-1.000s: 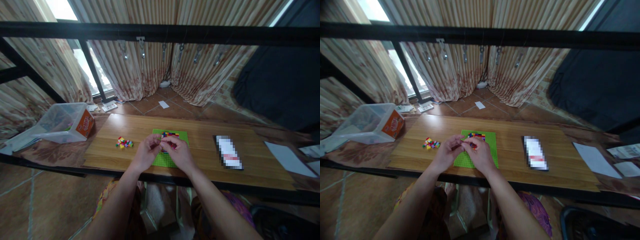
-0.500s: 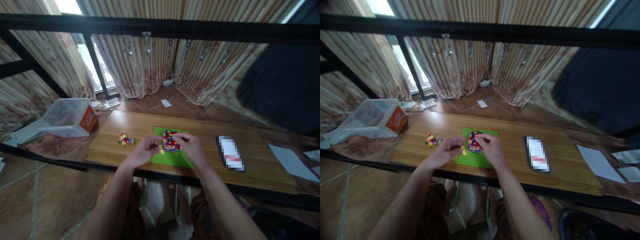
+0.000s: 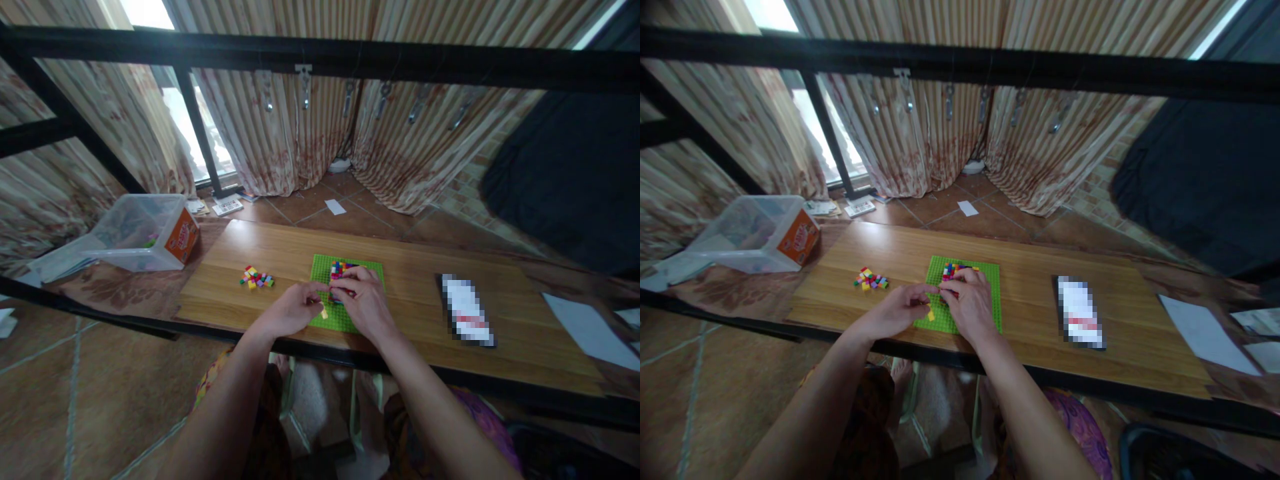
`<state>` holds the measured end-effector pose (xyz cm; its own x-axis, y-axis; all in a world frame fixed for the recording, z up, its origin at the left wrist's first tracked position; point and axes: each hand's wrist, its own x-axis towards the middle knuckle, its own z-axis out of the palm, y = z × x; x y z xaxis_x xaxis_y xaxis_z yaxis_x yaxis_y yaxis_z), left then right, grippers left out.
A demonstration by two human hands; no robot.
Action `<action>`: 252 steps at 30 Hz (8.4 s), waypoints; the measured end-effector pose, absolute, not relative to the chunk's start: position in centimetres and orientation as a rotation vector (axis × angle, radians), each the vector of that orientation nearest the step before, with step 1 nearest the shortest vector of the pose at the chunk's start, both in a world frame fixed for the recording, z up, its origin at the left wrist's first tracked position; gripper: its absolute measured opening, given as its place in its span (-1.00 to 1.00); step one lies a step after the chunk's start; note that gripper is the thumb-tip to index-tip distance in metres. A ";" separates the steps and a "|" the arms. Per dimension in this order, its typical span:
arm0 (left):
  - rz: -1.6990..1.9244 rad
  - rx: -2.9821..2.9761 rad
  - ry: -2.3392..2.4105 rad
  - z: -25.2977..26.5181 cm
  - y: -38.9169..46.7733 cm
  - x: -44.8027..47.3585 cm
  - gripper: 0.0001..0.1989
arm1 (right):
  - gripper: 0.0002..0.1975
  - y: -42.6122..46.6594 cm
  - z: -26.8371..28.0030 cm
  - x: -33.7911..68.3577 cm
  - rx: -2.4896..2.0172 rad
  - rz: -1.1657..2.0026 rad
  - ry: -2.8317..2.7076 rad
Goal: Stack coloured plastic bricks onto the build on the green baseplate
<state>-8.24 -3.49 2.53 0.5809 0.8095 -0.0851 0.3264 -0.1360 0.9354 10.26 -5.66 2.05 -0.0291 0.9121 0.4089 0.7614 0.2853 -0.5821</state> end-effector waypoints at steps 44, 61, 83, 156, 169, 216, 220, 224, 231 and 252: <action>0.514 1.791 0.869 2.8 -3.8 -7.4 -0.64 | -0.84 -5.2 1.7 10.2 -1.649 0.348 -1.540; 0.556 1.791 0.895 3.4 -4.4 -7.1 -0.63 | -0.81 -4.8 1.2 9.8 -1.652 0.328 -1.501; 0.555 1.930 1.765 0.0 -1.2 -17.0 -0.68 | -0.82 -4.8 1.1 10.8 -1.630 0.303 -1.625; 0.140 2.341 1.794 2.3 -0.4 -12.7 -0.78 | -0.78 -4.7 2.5 10.7 -1.531 0.543 -1.340; 0.701 1.983 1.714 4.0 -0.2 -11.7 -0.75 | -0.79 -4.5 3.2 11.3 -1.427 0.478 -1.250; 0.843 0.775 0.759 5.6 -2.9 -4.9 -0.75 | -0.87 -6.3 5.7 10.3 -1.110 0.636 -1.548; 0.811 0.796 0.706 5.9 -3.2 -5.2 -0.75 | -0.88 -6.3 5.7 10.3 -1.056 0.688 -1.557; 0.782 0.842 0.704 6.0 -3.1 -5.5 -0.72 | -0.87 -6.0 5.4 10.7 -1.022 0.785 -1.547; 0.880 0.970 1.088 5.3 -2.3 -5.9 -0.81 | -0.87 -5.7 4.5 11.9 -1.265 0.627 -1.489; 0.586 1.607 1.228 3.0 -2.9 -7.3 -0.58 | -0.91 -5.4 2.1 9.8 -1.505 0.254 -1.839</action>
<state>-7.26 -2.88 3.00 0.3697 0.9112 -0.1815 0.4326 0.0041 0.9016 9.77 -5.39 2.09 -0.0440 0.9113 0.4094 0.7661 0.2938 -0.5717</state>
